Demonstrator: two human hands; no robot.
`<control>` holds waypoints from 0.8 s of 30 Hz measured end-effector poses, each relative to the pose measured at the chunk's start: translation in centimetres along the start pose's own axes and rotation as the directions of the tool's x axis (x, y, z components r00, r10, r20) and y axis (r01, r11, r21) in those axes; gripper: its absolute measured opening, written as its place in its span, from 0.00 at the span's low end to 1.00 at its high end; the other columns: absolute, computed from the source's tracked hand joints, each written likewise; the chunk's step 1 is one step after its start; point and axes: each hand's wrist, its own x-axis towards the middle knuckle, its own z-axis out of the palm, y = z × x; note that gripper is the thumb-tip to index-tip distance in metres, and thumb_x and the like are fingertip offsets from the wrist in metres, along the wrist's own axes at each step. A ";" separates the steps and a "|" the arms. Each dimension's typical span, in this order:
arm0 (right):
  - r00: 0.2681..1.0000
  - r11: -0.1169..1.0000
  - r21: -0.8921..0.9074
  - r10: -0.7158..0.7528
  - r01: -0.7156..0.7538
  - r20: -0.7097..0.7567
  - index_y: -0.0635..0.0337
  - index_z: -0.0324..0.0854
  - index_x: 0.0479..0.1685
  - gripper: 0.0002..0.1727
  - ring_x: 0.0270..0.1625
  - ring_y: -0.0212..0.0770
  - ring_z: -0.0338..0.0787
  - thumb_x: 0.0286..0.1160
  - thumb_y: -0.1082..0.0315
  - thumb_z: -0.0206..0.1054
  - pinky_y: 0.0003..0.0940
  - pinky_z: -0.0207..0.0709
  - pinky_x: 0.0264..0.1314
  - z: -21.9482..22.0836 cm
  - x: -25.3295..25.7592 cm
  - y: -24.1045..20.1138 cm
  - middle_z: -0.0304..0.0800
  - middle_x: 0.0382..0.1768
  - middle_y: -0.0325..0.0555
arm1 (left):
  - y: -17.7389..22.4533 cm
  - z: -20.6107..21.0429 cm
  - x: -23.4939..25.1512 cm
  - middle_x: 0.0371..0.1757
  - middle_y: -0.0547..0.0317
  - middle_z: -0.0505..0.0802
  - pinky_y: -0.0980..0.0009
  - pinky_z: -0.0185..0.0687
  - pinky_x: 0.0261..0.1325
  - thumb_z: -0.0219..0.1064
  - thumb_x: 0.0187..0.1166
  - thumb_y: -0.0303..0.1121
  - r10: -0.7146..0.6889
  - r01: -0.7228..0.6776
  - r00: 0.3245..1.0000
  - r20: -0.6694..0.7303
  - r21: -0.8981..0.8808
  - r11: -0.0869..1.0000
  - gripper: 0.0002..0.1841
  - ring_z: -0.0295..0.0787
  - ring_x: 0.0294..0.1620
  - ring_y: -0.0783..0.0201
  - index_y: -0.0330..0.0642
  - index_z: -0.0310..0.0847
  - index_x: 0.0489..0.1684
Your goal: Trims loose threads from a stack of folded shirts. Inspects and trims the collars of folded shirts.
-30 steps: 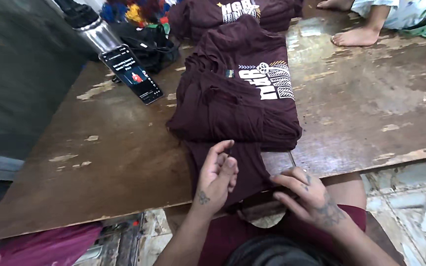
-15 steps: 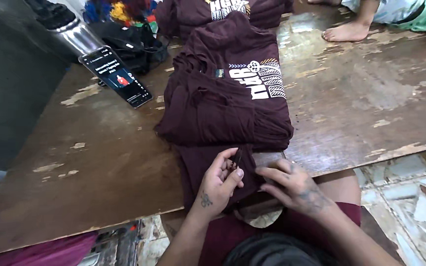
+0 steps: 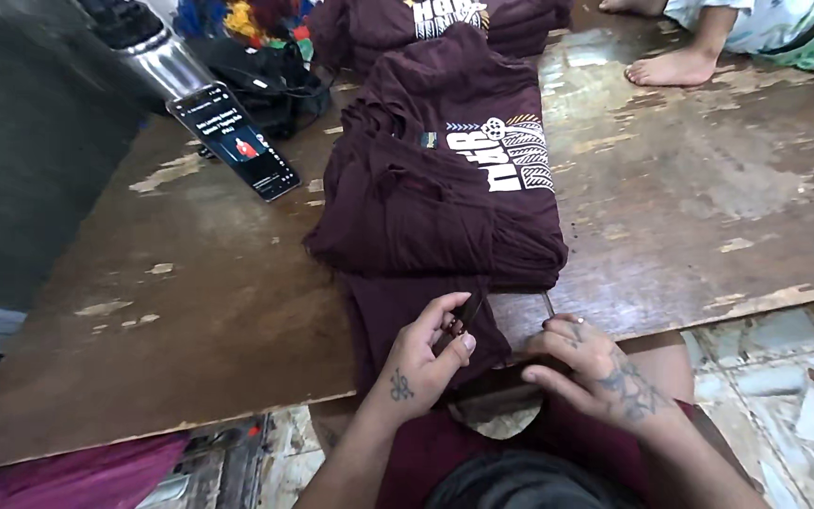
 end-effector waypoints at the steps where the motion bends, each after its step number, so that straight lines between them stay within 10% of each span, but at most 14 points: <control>1: 0.999 0.999 -0.037 0.008 -0.010 -0.039 0.59 0.89 0.44 0.21 0.38 0.49 0.92 0.84 0.50 0.61 0.45 0.84 0.45 0.7 0.7 -0.2 0.91 0.34 0.51 | 0.1 0.0 0.0 0.40 0.68 0.87 0.83 0.82 0.33 0.59 0.81 0.29 -0.001 0.001 1.000 0.002 0.002 1.000 0.24 0.84 0.32 0.81 0.26 0.71 0.74; 12: 0.975 0.974 -0.114 -0.207 0.198 -0.077 0.54 0.88 0.30 0.10 0.34 0.48 0.90 0.73 0.68 0.61 0.44 0.83 0.35 3.7 2.8 1.3 0.88 0.30 0.47 | 0.7 -0.5 -0.6 0.41 0.57 0.88 0.74 0.86 0.38 0.59 0.80 0.28 -0.003 0.002 1.000 0.014 0.042 0.999 0.25 0.86 0.34 0.72 0.27 0.71 0.76; 17: 0.990 0.901 0.414 -0.141 0.132 -0.010 0.53 0.80 0.38 0.20 0.53 0.31 0.88 0.93 0.51 0.51 0.33 0.78 0.71 2.1 -0.1 3.9 0.86 0.40 0.39 | 0.4 -0.7 -0.6 0.42 0.56 0.88 0.72 0.88 0.41 0.59 0.80 0.28 0.023 -0.024 0.999 0.033 0.018 1.000 0.25 0.87 0.36 0.71 0.28 0.72 0.76; 20: 0.990 0.900 0.426 -0.126 0.088 0.061 0.54 0.77 0.34 0.25 0.51 0.29 0.88 0.95 0.49 0.45 0.37 0.66 0.86 1.5 -1.8 3.7 0.85 0.35 0.40 | 0.1 -0.8 -0.8 0.43 0.52 0.89 0.71 0.85 0.44 0.60 0.79 0.28 0.082 -0.085 0.995 0.053 0.062 0.994 0.24 0.86 0.37 0.69 0.26 0.74 0.75; 24: 0.992 0.993 0.077 -0.079 0.086 -0.099 0.52 0.89 0.41 0.16 0.45 0.36 0.89 0.88 0.54 0.59 0.29 0.83 0.51 2.6 0.4 1.7 0.89 0.38 0.43 | 0.3 -0.5 -0.4 0.42 0.53 0.89 0.73 0.86 0.42 0.60 0.78 0.27 0.065 -0.069 0.997 0.046 0.080 0.994 0.25 0.86 0.36 0.70 0.26 0.74 0.74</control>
